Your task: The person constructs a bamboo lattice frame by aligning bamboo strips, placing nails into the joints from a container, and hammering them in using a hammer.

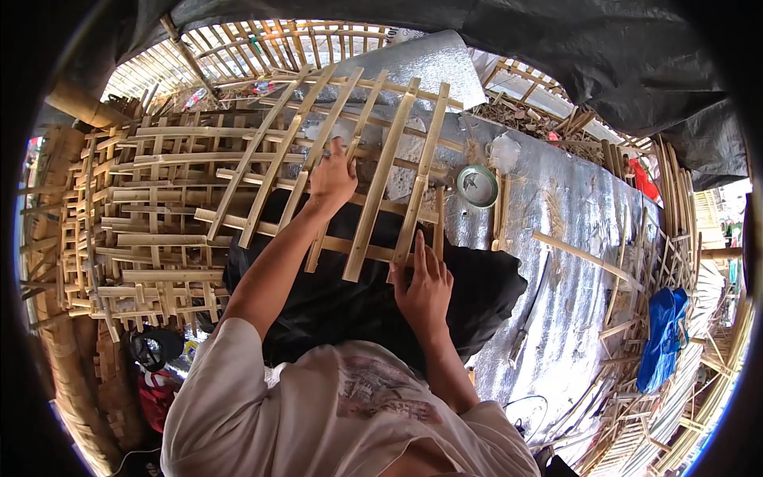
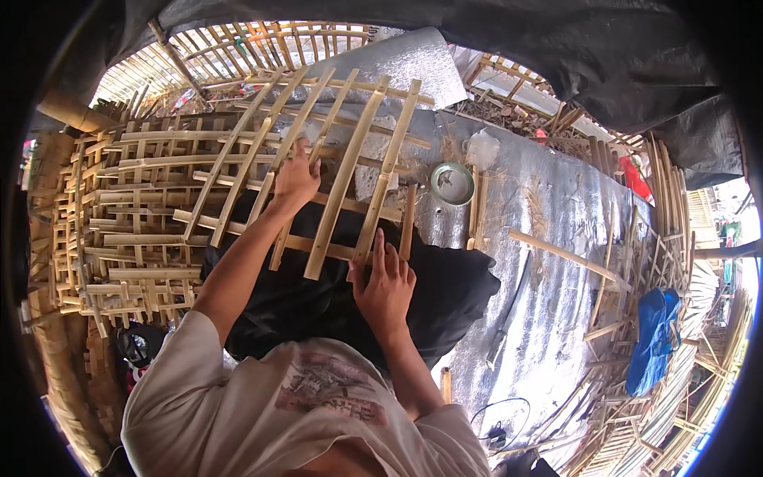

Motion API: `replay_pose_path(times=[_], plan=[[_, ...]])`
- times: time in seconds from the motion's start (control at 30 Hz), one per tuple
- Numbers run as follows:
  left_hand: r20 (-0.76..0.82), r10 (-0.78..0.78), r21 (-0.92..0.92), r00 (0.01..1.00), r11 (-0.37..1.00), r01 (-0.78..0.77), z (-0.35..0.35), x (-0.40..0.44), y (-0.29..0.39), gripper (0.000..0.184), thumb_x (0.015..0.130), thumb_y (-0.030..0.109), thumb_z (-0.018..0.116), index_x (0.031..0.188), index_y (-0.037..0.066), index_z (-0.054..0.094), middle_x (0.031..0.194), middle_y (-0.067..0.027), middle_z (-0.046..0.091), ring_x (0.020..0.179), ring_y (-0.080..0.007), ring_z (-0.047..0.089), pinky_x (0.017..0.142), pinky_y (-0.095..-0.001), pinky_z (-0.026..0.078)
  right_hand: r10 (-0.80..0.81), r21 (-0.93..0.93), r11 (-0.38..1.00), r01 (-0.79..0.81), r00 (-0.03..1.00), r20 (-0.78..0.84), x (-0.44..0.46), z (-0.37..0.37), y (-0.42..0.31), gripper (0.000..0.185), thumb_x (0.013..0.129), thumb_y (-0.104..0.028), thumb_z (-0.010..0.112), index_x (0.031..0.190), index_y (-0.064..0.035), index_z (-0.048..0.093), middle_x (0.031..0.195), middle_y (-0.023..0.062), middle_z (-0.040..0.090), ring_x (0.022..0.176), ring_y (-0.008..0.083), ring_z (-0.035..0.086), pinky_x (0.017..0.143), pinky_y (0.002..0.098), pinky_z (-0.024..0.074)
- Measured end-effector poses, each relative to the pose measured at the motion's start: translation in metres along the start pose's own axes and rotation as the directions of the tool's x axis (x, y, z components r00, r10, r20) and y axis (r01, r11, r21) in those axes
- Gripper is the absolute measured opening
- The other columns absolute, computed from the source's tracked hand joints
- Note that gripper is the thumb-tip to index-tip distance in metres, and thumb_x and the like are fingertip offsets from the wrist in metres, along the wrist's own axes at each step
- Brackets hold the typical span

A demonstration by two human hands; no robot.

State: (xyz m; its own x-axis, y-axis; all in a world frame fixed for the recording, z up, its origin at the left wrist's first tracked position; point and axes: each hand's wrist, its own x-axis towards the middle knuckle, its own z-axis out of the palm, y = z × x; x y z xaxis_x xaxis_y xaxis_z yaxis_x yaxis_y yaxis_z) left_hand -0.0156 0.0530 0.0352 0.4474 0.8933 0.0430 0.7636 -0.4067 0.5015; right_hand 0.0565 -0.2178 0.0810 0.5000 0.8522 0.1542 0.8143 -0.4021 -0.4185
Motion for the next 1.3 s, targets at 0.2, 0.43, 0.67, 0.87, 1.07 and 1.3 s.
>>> replay_pose_path(times=[0.2,0.43,0.67,0.87,1.07,1.3], plan=[[0.084,0.057,0.055,0.995,0.997,-0.062,-0.005,-0.022,-0.012,0.049,0.096,0.018,0.06,0.136,0.004,0.036,0.076,-0.0253,0.067,0.074,-0.0471,0.067,0.067,-0.0577,0.055,-0.015,-0.091,0.995,0.027,0.992,0.126,-0.029,0.002,-0.016,0.074,0.089,-0.045,0.069,0.15,-0.0092,0.045,0.117,0.0171,0.066,0.104,0.0335,0.066,0.091,0.0457,0.0485],[0.152,0.034,0.104,0.988,0.993,-0.05,0.002,-0.039,-0.021,0.046,0.098,0.022,0.059,0.135,0.008,0.036,0.078,-0.0243,0.068,0.075,-0.0468,0.067,0.065,-0.0572,0.055,-0.014,-0.013,1.0,0.02,0.929,0.371,-0.036,-0.004,-0.01,0.069,0.09,-0.046,0.067,0.144,-0.0069,0.05,0.103,0.0188,0.071,0.09,0.0331,0.071,0.074,0.0469,0.055],[0.145,0.065,0.174,0.987,0.981,-0.09,0.012,-0.039,-0.027,0.044,0.1,0.024,0.057,0.136,0.009,0.039,0.083,-0.0229,0.07,0.077,-0.045,0.069,0.067,-0.0553,0.058,0.004,0.054,0.998,-0.022,0.953,0.304,0.042,-0.031,0.044,0.056,0.095,-0.042,0.063,0.134,-0.0026,0.057,0.079,0.0233,0.07,0.075,0.041,0.071,0.066,0.0497,0.058],[0.142,0.065,0.126,0.988,0.989,-0.083,0.012,-0.04,-0.026,0.043,0.1,0.024,0.057,0.136,0.011,0.04,0.084,-0.0248,0.07,0.078,-0.0456,0.069,0.066,-0.0552,0.057,-0.004,0.01,1.0,0.002,0.969,0.247,0.153,0.03,0.129,0.044,0.093,-0.04,0.066,0.119,-0.0037,0.062,0.098,0.0228,0.072,0.097,0.0421,0.069,0.082,0.0522,0.0552],[0.132,0.051,0.066,0.99,0.996,-0.061,-0.003,-0.039,-0.019,0.045,0.097,0.021,0.061,0.134,0.012,0.036,0.074,-0.0255,0.068,0.072,-0.0485,0.067,0.065,-0.0583,0.053,0.066,0.002,0.998,-0.07,0.942,0.33,0.188,0.058,0.142,0.051,0.092,-0.04,0.067,0.128,-0.0039,0.06,0.109,0.0255,0.07,0.105,0.0432,0.066,0.09,0.0522,0.0528],[-0.042,0.024,0.019,0.999,1.0,-0.023,-0.007,-0.014,-0.014,0.038,0.097,0.019,0.061,0.129,0.01,0.041,0.068,-0.0255,0.066,0.067,-0.0493,0.065,0.062,-0.0577,0.052,0.03,0.15,0.987,-0.052,0.989,0.145,0.221,0.068,0.133,0.041,0.095,-0.036,0.065,0.126,-0.0091,0.063,0.096,0.0208,0.073,0.092,0.0425,0.069,0.082,0.0517,0.0562]])
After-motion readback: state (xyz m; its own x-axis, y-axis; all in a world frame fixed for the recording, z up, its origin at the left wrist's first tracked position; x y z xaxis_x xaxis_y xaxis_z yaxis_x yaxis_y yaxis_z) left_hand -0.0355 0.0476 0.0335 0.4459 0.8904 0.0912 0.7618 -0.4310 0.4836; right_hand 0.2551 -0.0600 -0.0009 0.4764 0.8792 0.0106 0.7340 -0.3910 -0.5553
